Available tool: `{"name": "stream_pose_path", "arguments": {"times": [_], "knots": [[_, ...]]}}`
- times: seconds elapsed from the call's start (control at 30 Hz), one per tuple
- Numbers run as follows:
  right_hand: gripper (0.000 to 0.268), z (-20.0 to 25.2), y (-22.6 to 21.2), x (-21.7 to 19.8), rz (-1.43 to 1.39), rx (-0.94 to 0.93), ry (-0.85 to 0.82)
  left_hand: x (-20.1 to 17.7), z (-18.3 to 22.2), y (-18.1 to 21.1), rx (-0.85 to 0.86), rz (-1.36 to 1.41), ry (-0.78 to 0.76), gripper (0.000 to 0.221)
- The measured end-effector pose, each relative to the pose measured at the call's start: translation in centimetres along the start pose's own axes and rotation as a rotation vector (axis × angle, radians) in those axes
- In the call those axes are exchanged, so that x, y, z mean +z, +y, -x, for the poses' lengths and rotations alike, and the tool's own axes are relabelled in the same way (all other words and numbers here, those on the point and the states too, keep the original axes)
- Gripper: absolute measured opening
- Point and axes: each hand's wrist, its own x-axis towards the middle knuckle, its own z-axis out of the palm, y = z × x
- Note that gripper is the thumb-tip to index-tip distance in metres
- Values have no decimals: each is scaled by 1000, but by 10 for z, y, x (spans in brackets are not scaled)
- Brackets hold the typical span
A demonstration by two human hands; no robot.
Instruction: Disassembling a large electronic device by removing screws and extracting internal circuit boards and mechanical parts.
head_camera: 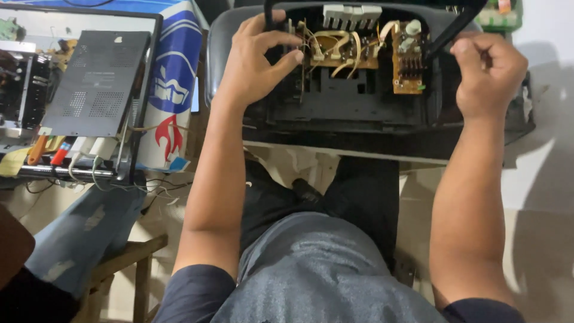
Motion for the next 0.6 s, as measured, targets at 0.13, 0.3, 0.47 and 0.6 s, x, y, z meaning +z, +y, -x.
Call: {"name": "stream_pose_path", "arguments": {"times": [0.13,0.3,0.47,0.6], "knots": [[29,1,7,-1,-21,-46,3,5,4,-9,134,-159,-38,37],[23,1,4,2,-71,-54,15,3,0,-4,126,-146,-27,29],[23,-4,-4,6,-142,113,134,4,0,-5,121,-173,-42,30],[16,-9,-23,6,-52,141,97,5,0,-1,201,-223,35,33]]}}
